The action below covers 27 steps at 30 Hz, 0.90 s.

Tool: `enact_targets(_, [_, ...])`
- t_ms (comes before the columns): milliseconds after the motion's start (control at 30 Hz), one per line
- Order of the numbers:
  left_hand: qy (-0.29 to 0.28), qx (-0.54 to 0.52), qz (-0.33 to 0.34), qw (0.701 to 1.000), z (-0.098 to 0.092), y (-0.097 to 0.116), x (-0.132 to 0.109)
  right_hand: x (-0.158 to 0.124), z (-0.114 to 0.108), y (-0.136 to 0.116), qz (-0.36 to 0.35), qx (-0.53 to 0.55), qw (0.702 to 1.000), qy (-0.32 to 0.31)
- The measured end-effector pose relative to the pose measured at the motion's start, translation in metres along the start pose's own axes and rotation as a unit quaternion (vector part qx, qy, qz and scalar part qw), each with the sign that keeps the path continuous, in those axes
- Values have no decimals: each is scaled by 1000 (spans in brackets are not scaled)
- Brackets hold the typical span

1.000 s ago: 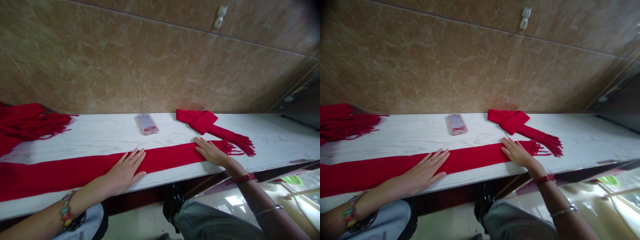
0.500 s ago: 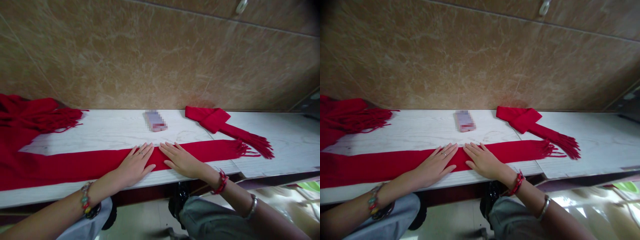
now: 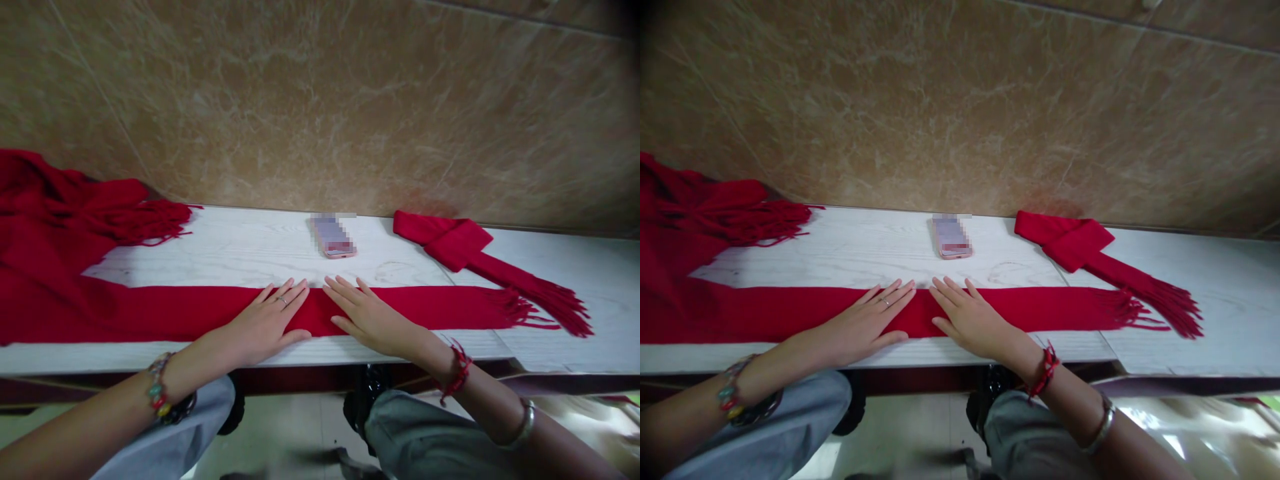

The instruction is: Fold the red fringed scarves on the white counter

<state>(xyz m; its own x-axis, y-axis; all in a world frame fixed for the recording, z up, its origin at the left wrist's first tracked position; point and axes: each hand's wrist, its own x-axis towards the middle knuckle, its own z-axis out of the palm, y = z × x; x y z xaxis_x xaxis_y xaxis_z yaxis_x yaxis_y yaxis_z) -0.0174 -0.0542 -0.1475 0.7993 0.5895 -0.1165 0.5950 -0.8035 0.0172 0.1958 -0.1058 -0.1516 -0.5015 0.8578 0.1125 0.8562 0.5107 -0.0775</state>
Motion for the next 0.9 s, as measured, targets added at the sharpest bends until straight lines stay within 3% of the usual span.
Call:
enact_targets(133, [21, 7, -39, 999, 2, -17, -11, 21, 0, -19, -31, 2, 999, 20])
enact_targets(400, [44, 17, -79, 996, 13, -34, -34, 47, 5, -38, -74, 9, 996, -50])
enact_targets(567, [59, 22, -90, 994, 13, -41, -44, 57, 4, -48, -80, 10, 997, -17])
enact_targets(800, [17, -5, -147, 989, 10, -60, -60, 64, 8, -53, -97, 45, 992, -63])
enact_targets(900, [-1, -16, -159, 987, 5, -64, -68, 69, 6, -58, -90, 45, 994, -47])
